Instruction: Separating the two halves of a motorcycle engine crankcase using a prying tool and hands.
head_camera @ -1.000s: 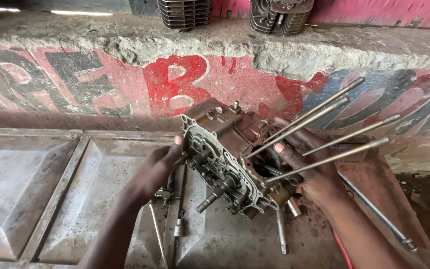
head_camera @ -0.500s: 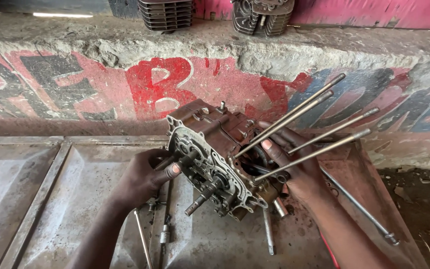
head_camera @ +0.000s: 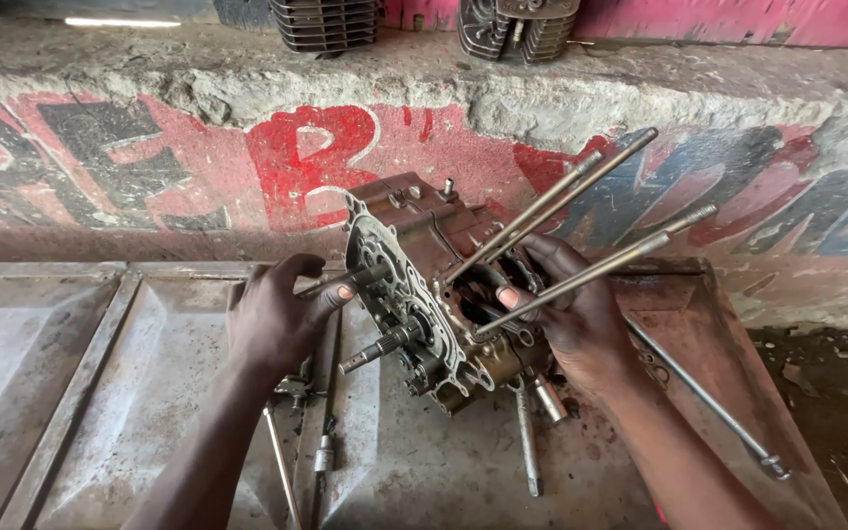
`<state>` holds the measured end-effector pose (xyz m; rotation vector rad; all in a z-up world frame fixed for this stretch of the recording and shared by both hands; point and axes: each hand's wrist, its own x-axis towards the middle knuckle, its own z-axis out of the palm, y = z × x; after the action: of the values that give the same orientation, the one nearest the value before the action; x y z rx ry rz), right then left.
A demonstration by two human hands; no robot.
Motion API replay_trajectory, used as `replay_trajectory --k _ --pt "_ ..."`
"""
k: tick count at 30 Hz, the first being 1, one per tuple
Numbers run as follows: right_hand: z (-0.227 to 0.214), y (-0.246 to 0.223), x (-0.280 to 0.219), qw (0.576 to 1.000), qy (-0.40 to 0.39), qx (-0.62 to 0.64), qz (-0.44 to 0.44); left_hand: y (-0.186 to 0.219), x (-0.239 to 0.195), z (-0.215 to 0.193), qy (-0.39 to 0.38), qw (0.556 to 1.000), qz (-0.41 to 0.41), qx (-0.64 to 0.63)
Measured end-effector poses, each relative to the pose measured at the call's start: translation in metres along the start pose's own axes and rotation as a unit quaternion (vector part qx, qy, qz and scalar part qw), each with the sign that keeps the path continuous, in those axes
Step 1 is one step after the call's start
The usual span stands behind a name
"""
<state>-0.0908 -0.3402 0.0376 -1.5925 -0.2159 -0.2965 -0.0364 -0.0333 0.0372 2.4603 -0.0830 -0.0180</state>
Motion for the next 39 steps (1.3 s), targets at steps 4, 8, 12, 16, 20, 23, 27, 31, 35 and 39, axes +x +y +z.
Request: replay_trajectory --k 4,8,12,16,20,23,27,31,35,39 --pt "0.012 -0.006 -0.001 0.999 -0.011 -0.025 -0.027 0.007 -0.015 -0.007 0.086 0.996 -0.015 0.01" --pt "0.014 -0.002 -0.004 0.999 -0.011 -0.035 -0.027 0.0 -0.007 0.017 0.071 0.987 -0.101 -0.098" --pt "-0.011 -0.005 0.004 0.998 -0.052 0.037 0.02 0.029 -0.02 0.02 0.099 0.979 -0.076 -0.158" --pt "-0.035 -0.025 0.003 0.989 -0.125 0.009 0.082 0.023 -0.012 0.046 0.011 0.932 -0.054 -0.357" --pt "-0.065 -0.014 0.002 0.949 0.0 -0.26 0.179 0.024 -0.015 0.047 0.002 0.902 -0.074 -0.426" --pt "-0.038 -0.029 -0.001 0.87 -0.097 -0.395 0.278 0.012 -0.005 0.059 0.01 0.894 -0.049 -0.446" --pt "-0.037 0.0 -0.008 0.853 -0.174 -0.415 0.265 0.009 0.008 0.062 0.013 0.894 -0.035 -0.446" --pt "-0.027 0.02 -0.005 0.835 -0.144 -0.472 0.243 -0.004 0.025 0.054 -0.014 0.905 -0.012 -0.425" --pt "-0.03 0.079 0.007 0.811 -0.117 -0.509 0.265 -0.022 0.041 0.054 -0.04 0.9 0.006 -0.435" --pt "-0.016 0.07 0.007 0.804 -0.129 -0.519 0.259 -0.042 0.054 0.059 -0.04 0.902 0.017 -0.429"
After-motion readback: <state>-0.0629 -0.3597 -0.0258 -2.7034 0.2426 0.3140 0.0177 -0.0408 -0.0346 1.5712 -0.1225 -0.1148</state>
